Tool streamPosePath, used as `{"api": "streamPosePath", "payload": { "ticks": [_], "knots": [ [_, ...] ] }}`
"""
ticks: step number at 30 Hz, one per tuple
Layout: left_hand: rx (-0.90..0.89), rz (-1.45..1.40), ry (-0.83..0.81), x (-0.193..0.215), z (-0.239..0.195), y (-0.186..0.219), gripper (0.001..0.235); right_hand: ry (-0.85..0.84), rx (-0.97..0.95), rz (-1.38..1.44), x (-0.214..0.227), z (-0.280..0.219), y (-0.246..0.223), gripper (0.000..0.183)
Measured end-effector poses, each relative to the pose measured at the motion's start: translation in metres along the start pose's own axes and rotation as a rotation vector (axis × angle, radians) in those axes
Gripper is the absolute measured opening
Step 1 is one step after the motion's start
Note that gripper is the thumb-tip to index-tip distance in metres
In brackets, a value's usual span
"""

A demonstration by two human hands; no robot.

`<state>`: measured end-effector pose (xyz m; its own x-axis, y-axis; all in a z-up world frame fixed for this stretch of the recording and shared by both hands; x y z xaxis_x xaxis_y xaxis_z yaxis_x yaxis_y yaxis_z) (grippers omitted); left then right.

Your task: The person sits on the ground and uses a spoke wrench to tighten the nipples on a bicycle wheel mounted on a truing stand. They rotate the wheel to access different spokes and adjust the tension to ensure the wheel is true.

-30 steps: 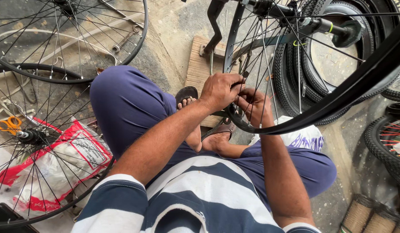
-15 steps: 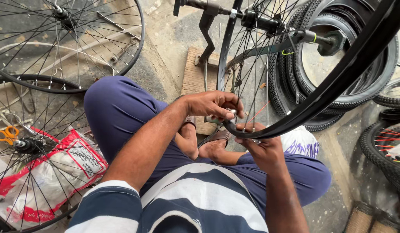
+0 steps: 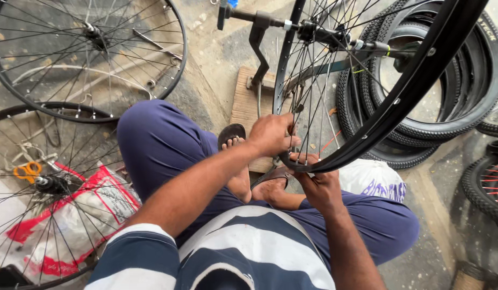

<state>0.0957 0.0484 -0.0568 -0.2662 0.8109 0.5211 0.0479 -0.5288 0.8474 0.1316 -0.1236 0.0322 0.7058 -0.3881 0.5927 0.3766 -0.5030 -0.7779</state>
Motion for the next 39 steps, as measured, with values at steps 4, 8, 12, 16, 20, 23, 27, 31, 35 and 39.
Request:
{"api": "streamPosePath", "payload": {
  "ticks": [4,8,12,16,20,23,27,31,35,39],
  "knots": [
    [0.052,0.054,0.045,-0.011,-0.006,0.009,0.030,-0.017,0.032,0.016,0.001,0.002,-0.006,0.018],
    [-0.042,-0.208,-0.075,0.001,-0.011,0.011,0.033,0.005,0.000,-0.002,0.011,-0.005,-0.015,0.019],
    [0.090,-1.394,-0.451,0.024,-0.019,0.003,0.037,0.041,-0.044,0.056,0.023,-0.011,-0.021,0.019],
    [0.004,-1.052,-0.321,0.023,-0.020,0.008,0.034,0.070,-0.122,0.003,0.026,-0.012,-0.017,0.018],
    [0.025,-0.170,-0.187,0.015,-0.005,0.011,0.049,0.047,-0.029,0.039,0.007,-0.008,-0.009,0.018],
    [0.038,0.138,-0.077,0.002,-0.002,0.016,0.053,-0.003,-0.074,0.054,-0.003,-0.006,0.012,0.022],
    [-0.023,0.195,-0.068,-0.004,-0.004,0.008,0.056,-0.174,-0.224,0.245,0.004,0.013,0.051,0.028],
    [0.072,-0.127,-0.111,0.006,0.002,-0.026,0.033,-0.046,-0.369,0.238,-0.001,0.045,0.077,0.030],
    [-0.095,-0.141,0.218,0.007,0.008,-0.041,0.027,-0.234,-0.408,0.390,-0.015,0.054,0.082,0.028],
    [-0.004,-0.204,0.180,0.008,0.013,-0.034,0.024,-0.159,-0.374,0.403,-0.010,0.059,0.085,0.029]
  ]
}}
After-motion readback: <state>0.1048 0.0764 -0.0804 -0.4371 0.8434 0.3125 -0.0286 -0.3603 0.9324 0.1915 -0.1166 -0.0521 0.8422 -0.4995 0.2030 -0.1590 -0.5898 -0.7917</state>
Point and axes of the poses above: each hand's wrist, its own z-axis towards the middle knuckle, its own x-axis out of the back of the hand, y = z × x, the point moved 3 cm from there along z, towards the middle knuckle, and after that the axes turned 15 degrees about -x, right-handed, at the moved point
